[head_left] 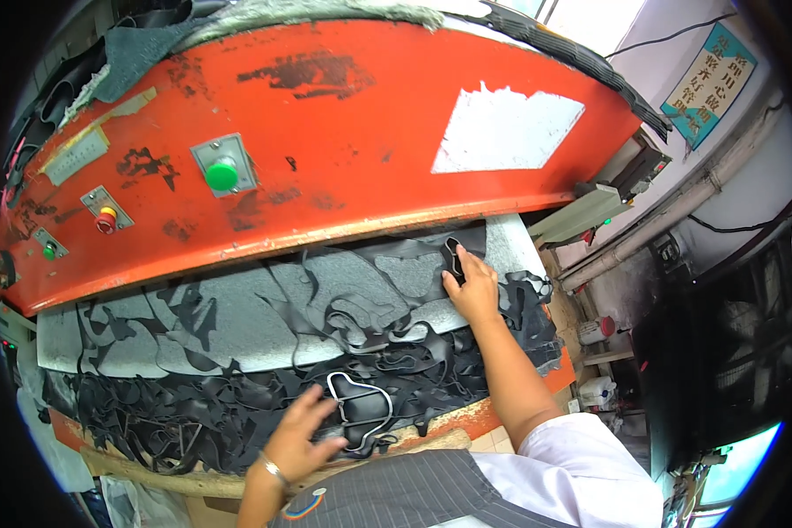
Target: Using a metal die and a hydraulic cutting press to cut shoe components from a sheet of leather.
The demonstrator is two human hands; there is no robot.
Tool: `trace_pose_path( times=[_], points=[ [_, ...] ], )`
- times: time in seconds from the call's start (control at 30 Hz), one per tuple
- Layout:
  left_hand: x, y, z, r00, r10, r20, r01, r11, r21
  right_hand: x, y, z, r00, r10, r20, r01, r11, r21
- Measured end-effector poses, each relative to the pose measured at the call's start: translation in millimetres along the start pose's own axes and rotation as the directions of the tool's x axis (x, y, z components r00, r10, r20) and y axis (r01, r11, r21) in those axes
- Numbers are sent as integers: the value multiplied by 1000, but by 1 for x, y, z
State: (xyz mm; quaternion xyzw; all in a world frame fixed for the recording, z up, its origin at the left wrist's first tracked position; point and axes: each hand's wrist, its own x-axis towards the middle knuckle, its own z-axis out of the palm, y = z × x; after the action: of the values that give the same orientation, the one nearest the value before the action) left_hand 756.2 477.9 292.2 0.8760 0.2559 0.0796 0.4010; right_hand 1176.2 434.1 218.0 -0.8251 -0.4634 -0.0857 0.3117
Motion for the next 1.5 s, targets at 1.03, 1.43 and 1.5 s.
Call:
trace_pose_path(
  times=[1.03, 1.43, 1.5],
  points=[
    [-133, -21, 43, 935, 110, -337, -22, 967, 255, -86, -182, -35, 937, 213, 278, -238, 969, 60],
    [-103, -23, 43, 922, 35, -387, 83, 955, 285, 36, -66, -28, 869, 475, 141, -405, 845, -348],
    [-97, -30, 40, 954, -83, -290, 155, 959, 237, 48, -69, -2, 870, 479, 116, -407, 832, -378]
  ],
)
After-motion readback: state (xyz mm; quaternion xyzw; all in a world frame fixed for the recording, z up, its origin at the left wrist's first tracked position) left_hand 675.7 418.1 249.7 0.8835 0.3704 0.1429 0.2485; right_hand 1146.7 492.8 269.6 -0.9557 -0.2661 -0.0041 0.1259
